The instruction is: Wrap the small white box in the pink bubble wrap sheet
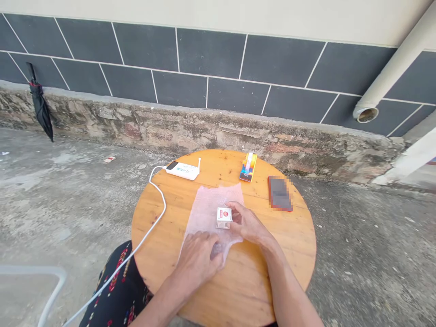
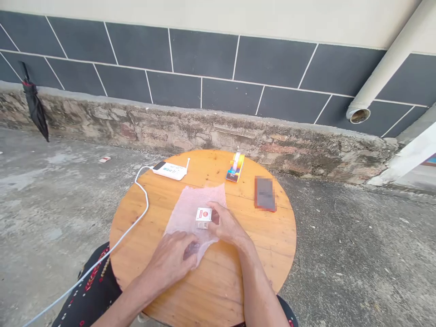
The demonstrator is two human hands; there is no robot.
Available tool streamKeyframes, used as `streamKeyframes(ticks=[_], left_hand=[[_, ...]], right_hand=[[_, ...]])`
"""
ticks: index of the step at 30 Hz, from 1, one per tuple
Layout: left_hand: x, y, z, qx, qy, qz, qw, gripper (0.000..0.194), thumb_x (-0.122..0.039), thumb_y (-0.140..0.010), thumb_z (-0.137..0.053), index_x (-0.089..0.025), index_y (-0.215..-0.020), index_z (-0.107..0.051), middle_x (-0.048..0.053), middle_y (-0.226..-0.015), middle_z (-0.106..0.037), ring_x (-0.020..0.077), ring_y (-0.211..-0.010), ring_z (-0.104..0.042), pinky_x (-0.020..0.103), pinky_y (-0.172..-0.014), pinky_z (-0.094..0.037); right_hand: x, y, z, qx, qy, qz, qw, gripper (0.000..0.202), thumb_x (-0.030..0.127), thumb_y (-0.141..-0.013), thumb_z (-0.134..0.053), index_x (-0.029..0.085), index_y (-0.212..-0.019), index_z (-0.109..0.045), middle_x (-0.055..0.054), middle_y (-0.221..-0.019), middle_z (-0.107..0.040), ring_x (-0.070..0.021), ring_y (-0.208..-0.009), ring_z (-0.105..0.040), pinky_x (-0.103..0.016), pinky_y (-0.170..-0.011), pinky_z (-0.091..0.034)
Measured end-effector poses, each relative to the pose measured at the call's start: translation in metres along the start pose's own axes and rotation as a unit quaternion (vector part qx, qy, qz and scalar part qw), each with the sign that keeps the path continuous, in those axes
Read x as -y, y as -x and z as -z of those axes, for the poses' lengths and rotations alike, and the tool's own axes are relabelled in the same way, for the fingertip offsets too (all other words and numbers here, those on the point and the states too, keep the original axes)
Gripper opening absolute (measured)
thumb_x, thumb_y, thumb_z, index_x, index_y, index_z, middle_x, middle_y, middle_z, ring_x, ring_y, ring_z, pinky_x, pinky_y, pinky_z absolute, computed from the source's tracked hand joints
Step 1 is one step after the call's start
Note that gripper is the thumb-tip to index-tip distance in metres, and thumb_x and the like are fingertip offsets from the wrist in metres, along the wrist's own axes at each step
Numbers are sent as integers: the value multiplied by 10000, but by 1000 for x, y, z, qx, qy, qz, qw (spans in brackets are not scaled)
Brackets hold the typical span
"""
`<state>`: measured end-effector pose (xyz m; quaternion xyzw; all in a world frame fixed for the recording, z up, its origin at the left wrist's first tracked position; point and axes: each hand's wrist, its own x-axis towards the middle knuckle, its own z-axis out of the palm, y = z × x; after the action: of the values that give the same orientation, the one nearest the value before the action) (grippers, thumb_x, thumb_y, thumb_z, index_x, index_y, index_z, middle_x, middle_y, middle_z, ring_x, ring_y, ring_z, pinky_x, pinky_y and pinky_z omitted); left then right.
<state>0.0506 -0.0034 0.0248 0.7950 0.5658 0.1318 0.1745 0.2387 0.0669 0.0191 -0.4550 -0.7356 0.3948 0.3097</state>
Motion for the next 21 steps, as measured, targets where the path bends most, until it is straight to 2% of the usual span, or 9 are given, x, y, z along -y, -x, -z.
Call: streamKeyframes(ticks=[4,9,11,14,17,21], left_hand=[[-4,7,-12,-22,-22,16,999,378,-433,-680,-646,-217,-989,-616,80,-978,-633,299,-974,-519,402,-841,-337],[-1,7,-15,-33,-21,3,999,422,-451,-656,-665,-223,-1006,-600,71,-1011,-614,296,-992,-500,402,-851,-317],[0,7,-14,-29,-20,1,999,430,-455,-658,-660,-227,-1017,-598,76,-1025,-611,297,-1001,-496,399,-857,-310],[2,7,-12,-25,-15,-5,1000,410,-442,-660,-655,-227,-1004,-598,78,-1016,-610,296,-997,-498,394,-860,-303],[2,9,-12,-26,-9,-19,999,351,-411,-668,-647,-228,-963,-596,70,-984,-612,288,-978,-502,387,-849,-303],[4,10,-12,-35,-15,-29,999,339,-410,-678,-648,-234,-962,-593,63,-983,-605,285,-977,-496,390,-853,-303]], right_hand=[[-3,-2,3,-18,-25,-4,1000,526,166,-730,-647,216,-1236,-512,-39,-1049,-628,-181,-888,-601,-298,-758,-484],[10,-3,16,-53,-152,-2,987,514,305,-725,-697,189,-1187,-502,-73,-1092,-616,-211,-967,-590,-321,-765,-503],[21,8,25,-77,-165,5,983,520,341,-729,-705,192,-1181,-494,-81,-1115,-610,-220,-1022,-571,-338,-814,-492],[28,38,37,-123,-128,-19,984,549,362,-756,-696,220,-1232,-463,-86,-1168,-593,-235,-1071,-549,-383,-881,-469],[15,73,41,-167,-86,-54,981,569,389,-764,-685,225,-1252,-443,-99,-1187,-589,-255,-1072,-563,-425,-920,-454],[-21,101,38,-223,-33,-87,970,567,403,-784,-637,218,-1272,-417,-115,-1190,-579,-260,-1023,-595,-455,-910,-475]])
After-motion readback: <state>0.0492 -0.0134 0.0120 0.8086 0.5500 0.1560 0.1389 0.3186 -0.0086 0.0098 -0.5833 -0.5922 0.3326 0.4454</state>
